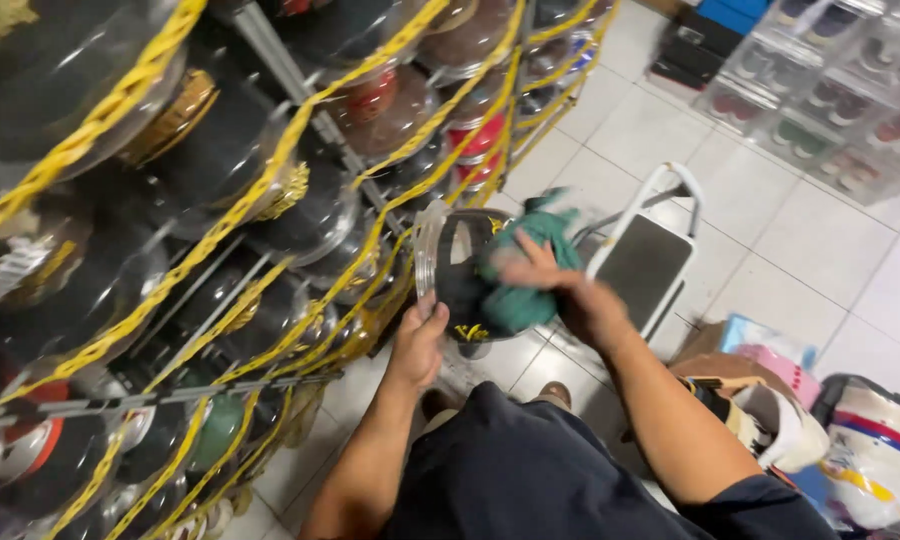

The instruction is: Wiping dust off plastic-covered hats with a cloth and arranging them on a display rack.

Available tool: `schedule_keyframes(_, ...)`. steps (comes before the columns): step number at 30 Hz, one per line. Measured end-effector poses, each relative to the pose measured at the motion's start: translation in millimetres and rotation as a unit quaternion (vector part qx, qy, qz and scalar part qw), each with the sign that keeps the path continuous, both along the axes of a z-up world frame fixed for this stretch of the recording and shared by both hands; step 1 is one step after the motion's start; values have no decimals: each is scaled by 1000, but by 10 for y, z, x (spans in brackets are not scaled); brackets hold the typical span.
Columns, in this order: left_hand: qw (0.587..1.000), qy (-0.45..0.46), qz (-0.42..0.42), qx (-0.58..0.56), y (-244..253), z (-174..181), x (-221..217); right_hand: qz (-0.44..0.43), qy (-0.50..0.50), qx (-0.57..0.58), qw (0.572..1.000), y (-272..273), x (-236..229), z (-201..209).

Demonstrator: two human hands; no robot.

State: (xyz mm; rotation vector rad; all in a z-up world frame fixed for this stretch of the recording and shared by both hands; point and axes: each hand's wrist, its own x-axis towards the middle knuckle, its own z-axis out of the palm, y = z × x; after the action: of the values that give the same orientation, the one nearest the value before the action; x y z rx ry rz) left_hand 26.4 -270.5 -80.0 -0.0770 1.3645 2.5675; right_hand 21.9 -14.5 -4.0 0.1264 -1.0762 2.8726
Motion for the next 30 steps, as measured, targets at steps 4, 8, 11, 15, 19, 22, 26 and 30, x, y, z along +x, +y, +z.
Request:
schedule_keyframes(4,998,56,-32,-14,577,-25,-179,-111,230,604,755,465,-16,235)
schedule_keyframes(8,993,49,-52,-95,910,-606,-286,-12,-46,441,896,1023,-173,297)
schedule_keyframes(11,949,125,-178,-230,1430,165,-195,51,-187,564,803,1640,-755,-703)
schedule_keyframes(15,942,158,-170,-242,2024,112,-86,30,-201,667,717,1449,-452,-40)
schedule_keyframes(19,969,126,-106,-182,2339,-296,-87,-193,118,796,562,1086,132,183)
schedule_keyframes(22,983,96,-37,-153,2481,-233,-87,-239,171,788,541,1176,309,-66)
schedule_keyframes(26,981,124,-95,-114,2602,-412,-233,-284,54,737,611,1841,0,-53)
schedule_keyframes(30,972,159,-88,-150,2751,-38,-298,-231,-33,774,588,1932,-360,-13)
